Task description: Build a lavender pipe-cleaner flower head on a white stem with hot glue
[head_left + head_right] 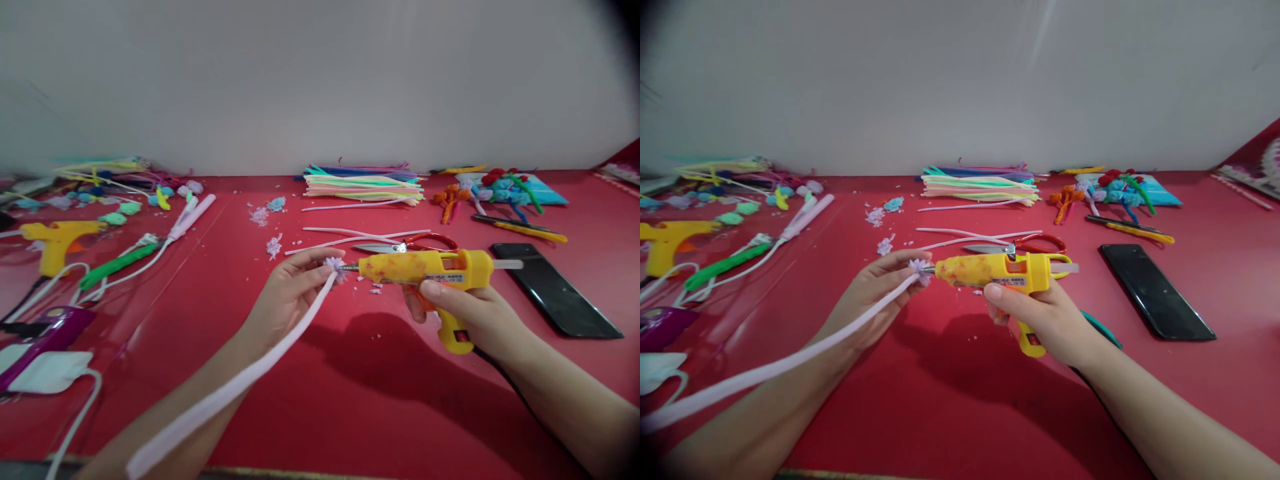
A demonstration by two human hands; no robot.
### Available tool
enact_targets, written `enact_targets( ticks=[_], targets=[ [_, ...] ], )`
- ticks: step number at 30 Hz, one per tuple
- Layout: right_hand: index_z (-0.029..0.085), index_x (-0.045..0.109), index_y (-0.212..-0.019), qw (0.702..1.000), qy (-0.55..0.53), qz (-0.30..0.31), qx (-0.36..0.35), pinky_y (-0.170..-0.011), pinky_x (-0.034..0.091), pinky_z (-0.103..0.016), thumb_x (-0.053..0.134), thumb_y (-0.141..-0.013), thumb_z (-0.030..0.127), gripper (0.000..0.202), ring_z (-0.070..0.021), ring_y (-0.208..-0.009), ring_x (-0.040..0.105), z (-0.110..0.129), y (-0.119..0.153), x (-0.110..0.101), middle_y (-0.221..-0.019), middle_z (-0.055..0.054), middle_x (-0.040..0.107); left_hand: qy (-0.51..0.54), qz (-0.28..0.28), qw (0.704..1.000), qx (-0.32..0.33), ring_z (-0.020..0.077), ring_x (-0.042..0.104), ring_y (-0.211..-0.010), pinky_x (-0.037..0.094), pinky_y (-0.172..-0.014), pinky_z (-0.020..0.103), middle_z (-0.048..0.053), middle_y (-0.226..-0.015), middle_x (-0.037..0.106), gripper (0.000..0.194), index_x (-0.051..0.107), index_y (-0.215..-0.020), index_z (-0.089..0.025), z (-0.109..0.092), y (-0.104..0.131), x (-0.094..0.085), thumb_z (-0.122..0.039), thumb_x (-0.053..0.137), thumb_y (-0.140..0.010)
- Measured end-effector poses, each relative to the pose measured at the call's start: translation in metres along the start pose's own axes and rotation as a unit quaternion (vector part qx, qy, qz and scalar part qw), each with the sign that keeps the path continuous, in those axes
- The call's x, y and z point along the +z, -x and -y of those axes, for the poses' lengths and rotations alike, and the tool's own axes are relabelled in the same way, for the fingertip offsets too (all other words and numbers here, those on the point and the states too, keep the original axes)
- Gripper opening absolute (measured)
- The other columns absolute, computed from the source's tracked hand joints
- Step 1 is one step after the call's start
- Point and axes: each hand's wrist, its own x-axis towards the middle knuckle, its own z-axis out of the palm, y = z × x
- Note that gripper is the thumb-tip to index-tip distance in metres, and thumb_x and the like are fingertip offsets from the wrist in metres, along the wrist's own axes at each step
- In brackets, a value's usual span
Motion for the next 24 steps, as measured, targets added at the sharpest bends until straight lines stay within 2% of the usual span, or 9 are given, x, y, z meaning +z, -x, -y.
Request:
enact_targets(
  ticks=[13, 24],
  targets=[
    [0.019, 0.051, -0.058, 1.000, 0.012, 0.028, 0.007, -0.053, 0.036, -0.029, 0.053, -0.083, 0.055, 0.045, -0.0130, -0.053, 0.044, 0.0020, -0.0010, -0.0016, -0.055, 0.001, 0.049, 0.005, -0.030, 1.000, -0.004, 0.0088, 0.062, -0.069, 0.050, -0.070, 0.018, 0.002, -0.083, 0.070, 0.018, 0.075, -0.088, -0.017, -0.0038, 0.0010, 0.0069, -0.016, 0.075, -0.069],
    [0.019, 0.045, -0.055, 0.998, 0.020, 0.058, 0.005, -0.053, 0.029, -0.030, 0.046, -0.088, 0.055, 0.049, -0.0120, -0.051, 0.039, 0.0025, -0.0046, -0.0042, -0.053, 0.001, 0.044, 0.004, -0.016, 1.000, 0.006, 0.0081, 0.062, -0.070, 0.049, -0.071, 0.017, 0.002, -0.085, 0.070, 0.018, 0.075, -0.089, -0.016, -0.0035, 0.0018, 0.0059, -0.015, 0.074, -0.071]
  ],
)
